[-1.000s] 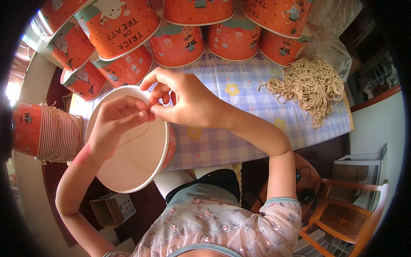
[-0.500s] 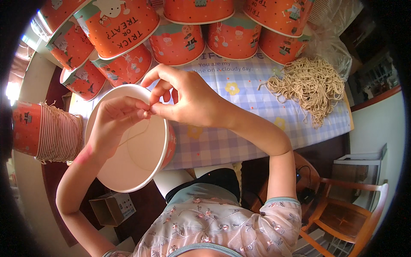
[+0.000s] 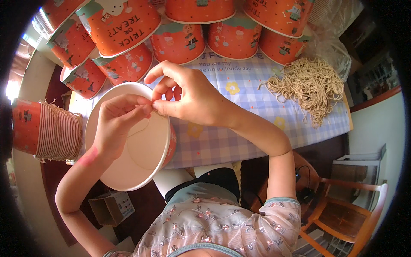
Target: Attaching string handles to decorative paper buckets and stacking them.
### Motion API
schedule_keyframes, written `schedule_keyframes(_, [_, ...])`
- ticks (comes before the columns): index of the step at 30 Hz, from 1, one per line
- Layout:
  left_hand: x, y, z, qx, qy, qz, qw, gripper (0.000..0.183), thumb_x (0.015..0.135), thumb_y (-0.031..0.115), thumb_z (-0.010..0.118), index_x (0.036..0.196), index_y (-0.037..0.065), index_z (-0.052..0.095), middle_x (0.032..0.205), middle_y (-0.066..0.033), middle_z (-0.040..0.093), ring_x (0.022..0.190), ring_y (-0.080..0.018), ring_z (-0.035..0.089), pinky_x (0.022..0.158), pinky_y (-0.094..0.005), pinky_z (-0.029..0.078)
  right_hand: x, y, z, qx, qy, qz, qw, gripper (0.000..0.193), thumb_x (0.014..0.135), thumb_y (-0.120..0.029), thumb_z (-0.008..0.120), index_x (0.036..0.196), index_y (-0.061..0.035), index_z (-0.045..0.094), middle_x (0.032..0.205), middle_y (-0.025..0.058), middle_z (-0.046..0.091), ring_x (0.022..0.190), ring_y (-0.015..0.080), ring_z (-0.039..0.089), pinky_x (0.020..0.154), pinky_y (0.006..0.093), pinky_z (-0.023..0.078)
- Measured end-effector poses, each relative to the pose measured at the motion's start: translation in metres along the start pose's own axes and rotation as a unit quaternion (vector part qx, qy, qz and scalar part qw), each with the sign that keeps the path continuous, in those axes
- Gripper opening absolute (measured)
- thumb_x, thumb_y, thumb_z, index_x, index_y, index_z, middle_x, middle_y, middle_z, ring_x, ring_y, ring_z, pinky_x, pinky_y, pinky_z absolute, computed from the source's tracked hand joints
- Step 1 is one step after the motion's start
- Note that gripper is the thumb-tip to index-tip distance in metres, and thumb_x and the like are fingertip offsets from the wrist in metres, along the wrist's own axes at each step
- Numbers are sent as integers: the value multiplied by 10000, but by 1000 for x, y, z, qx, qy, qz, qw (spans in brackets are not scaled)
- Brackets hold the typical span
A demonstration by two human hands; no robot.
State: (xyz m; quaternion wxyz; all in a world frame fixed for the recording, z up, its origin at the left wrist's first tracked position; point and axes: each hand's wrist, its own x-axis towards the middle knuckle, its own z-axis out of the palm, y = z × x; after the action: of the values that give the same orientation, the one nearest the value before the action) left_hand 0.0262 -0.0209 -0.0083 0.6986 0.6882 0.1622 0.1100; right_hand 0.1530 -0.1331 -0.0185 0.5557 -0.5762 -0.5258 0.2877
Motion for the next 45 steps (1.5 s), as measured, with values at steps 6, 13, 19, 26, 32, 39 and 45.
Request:
schedule_keyframes(6, [-3,2,2,-40,-8,2,999,84,727,40,527,779,-22,503,723,-45,542,671,-60,499,588,-171,397,1,-4,-2,21,-18,25,999,323,667,-52,579,945,-34,417,722,35,547,683,66,492,605,208,382])
schedule_keyframes(13, [-4,-1,-1,-51,-37,32,998,100,746,28,491,824,-33,490,761,-61,536,718,-77,502,627,-187,401,2,-4,-3,99,-40,38,994,349,684,-81,577,978,-29,396,753,58,553,726,88,505,666,227,391])
schedule_keyframes(19, [-4,0,2,2,-25,87,996,145,771,27,439,890,-38,493,792,-44,532,723,-66,486,636,-184,389,0,-5,-4,36,-41,41,998,351,687,-77,562,989,-30,390,774,59,554,758,95,504,694,236,385])
schedule_keyframes(26, [-5,-1,2,60,7,62,996,137,776,44,435,863,-40,499,765,-42,532,699,-55,478,604,-178,388,-1,-5,-3,113,-28,65,991,370,672,-105,575,989,-37,397,765,51,560,752,86,507,661,228,380])
schedule_keyframes(32, [-6,0,6,80,29,87,993,128,769,43,447,839,-46,507,766,-43,534,712,-60,483,622,-175,391,2,-7,-1,12,-28,14,999,372,655,-95,591,975,-45,409,720,20,561,651,36,480,549,177,361])
schedule_keyframes(39, [-6,-1,5,88,39,83,992,122,763,43,459,827,-45,515,733,-41,535,682,-55,478,594,-178,392,0,-4,3,-25,-3,17,1000,320,669,-43,554,956,-43,413,716,10,555,633,25,461,524,169,353])
schedule_keyframes(45, [-6,4,1,151,15,66,986,138,757,48,475,853,-36,527,699,-27,532,650,-45,465,566,-169,377,1,-2,2,-13,-7,12,1000,291,689,-21,521,956,-33,406,736,25,549,666,41,472,562,187,376])
